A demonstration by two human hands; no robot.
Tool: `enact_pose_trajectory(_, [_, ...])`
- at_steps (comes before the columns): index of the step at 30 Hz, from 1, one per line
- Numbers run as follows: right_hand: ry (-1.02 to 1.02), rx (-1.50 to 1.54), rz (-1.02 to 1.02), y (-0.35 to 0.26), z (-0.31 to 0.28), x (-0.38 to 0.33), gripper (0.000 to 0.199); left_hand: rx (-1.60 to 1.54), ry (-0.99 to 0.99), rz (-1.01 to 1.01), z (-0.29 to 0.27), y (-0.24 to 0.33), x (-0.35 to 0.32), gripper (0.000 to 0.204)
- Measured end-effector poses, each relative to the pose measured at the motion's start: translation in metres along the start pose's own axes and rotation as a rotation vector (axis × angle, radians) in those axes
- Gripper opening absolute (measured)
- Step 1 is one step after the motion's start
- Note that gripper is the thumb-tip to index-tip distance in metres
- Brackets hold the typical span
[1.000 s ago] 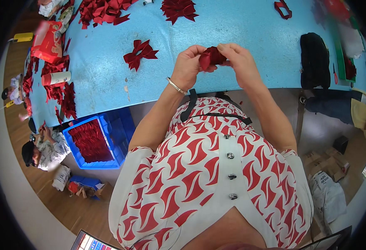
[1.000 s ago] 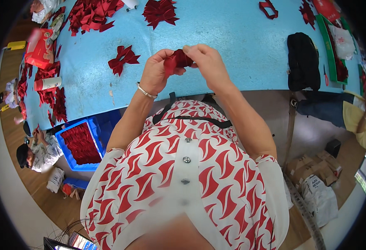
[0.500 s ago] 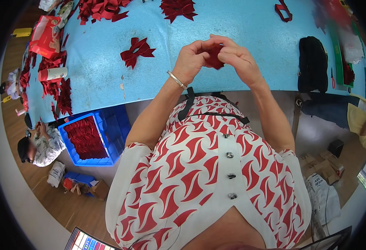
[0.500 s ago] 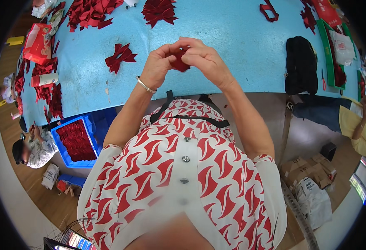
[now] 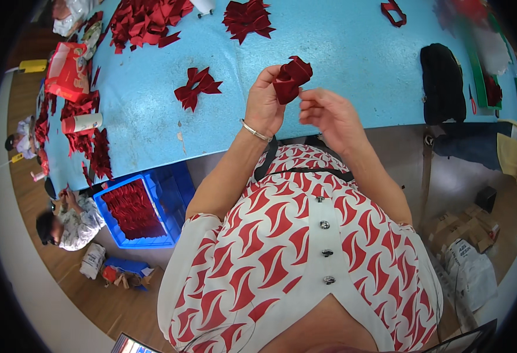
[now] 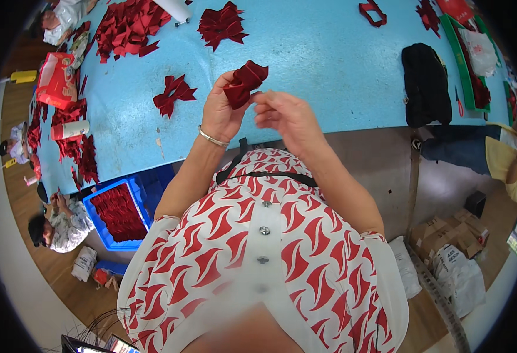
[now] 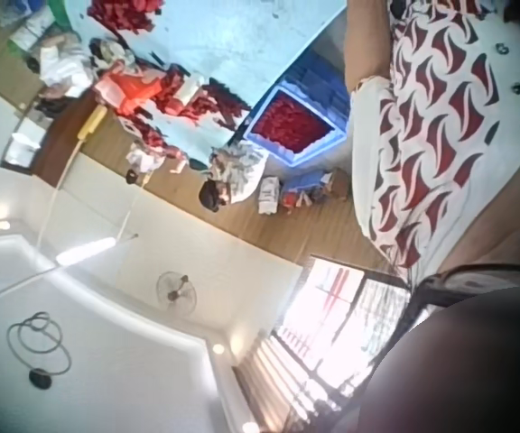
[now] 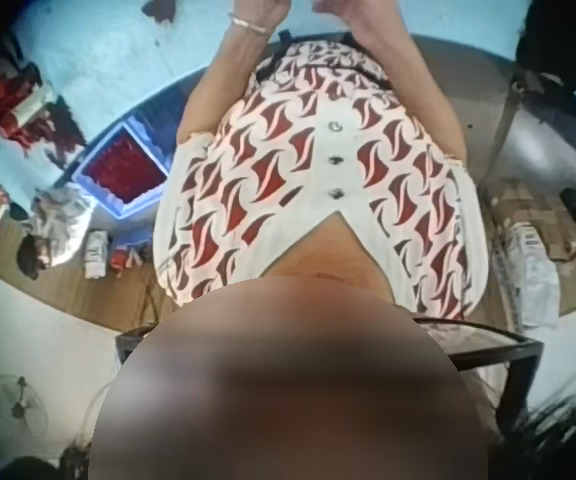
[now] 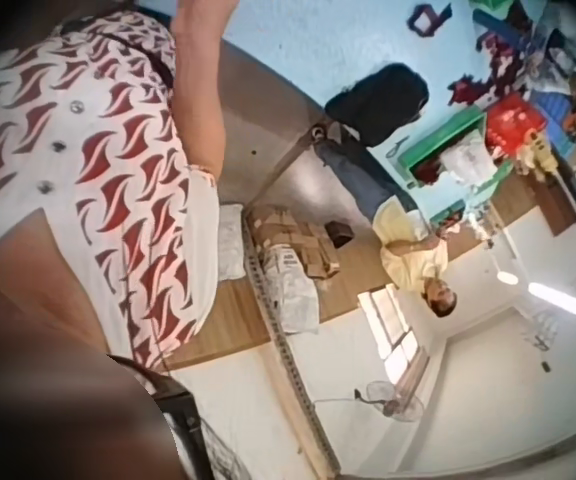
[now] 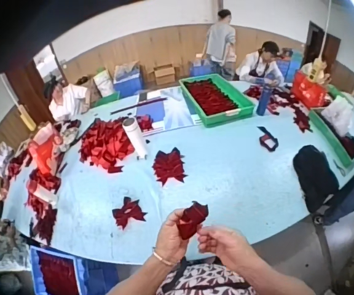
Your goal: Assembling decorative red fabric bows at a factory workbench.
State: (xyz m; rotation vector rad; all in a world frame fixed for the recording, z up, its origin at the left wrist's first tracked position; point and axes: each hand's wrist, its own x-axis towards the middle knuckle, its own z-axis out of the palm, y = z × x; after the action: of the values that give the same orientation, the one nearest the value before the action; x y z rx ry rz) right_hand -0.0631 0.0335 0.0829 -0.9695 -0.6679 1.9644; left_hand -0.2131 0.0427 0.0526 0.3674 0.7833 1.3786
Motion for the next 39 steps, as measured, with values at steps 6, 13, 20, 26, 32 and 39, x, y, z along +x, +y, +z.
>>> enact_pose_trajectory(6, [-0.149, 0.471, 0.247, 0.0, -0.012, 0.012, 0.014, 0.273, 0.012, 0.211, 0.017, -0.016, 0.005, 0.012])
enact_pose_trajectory(13, [0.067, -0.577, -0.593, -0.001, -0.026, 0.016, 0.007, 0.272, -0.029, -0.016, 0.032, -0.008, 0.014, 0.013])
enact_pose_trajectory(20, [0.016, -0.614, -0.479, -0.023, -0.036, 0.005, 0.011, 0.065, -0.046, -0.081, 0.043, -0.014, 0.024, 0.016])
enact_pose_trajectory(26, [0.156, -0.798, -0.81, -0.057, -0.051, 0.011, 0.011, 0.05, -0.06, -0.167, 0.053, -0.015, 0.021, 0.012])
enact_pose_trajectory(32, [-0.027, -1.011, -0.821, -0.065, -0.05, 0.011, 0.011, 0.172, -0.052, -0.153, 0.058, -0.02, 0.011, 0.012])
enact_pose_trajectory(39, [-0.023, -0.899, -0.47, -0.034, -0.034, 0.015, 0.005, 0.56, -0.052, -0.006, 0.026, -0.012, 0.004, 0.012])
